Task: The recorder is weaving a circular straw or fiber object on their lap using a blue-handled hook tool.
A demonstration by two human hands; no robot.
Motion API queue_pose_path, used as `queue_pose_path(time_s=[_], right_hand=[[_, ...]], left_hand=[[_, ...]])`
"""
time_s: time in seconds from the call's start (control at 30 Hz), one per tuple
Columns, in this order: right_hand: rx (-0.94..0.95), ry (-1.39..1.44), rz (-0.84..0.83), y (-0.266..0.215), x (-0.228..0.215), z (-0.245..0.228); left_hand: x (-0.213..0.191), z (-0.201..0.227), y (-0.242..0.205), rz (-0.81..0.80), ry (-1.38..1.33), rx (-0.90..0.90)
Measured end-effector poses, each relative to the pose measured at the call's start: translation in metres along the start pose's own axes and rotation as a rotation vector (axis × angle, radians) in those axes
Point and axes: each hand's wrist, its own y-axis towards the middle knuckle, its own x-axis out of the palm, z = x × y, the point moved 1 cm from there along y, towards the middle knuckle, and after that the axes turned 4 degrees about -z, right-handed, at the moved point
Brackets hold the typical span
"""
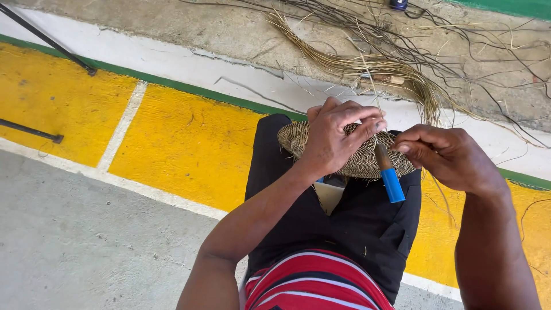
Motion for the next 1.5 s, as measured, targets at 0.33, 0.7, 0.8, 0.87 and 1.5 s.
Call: queue_pose_path(time_s=[0.33,0.7,0.8,0.87,1.5], right_hand=[[0.045,-0.13,-0.033,-0.029,0.004,-0.002],[0.793,-0.055,-0.237,-0.242,0.017,0.169],[0.948,0.284,-0.149,-0.273,0.038,0.179],[0.919,0.262,-0.207,-0.271,0.053,0.174],[0.275,-0.439,-0.038,0.161,-0.023,0.247]], left_hand=[[0.003,-0.007,0.009,0.006,-0.171,-0.036],[0.013,-0.022,0.018,0.088,-0.294,-0.068],[0.016,-0.02,0.019,0.093,-0.282,-0.006],[0.013,-0.015,0.02,0.037,-0.24,-0.059],[-0.038,0.028,0.001,-0.114,-0.125,-0.113]])
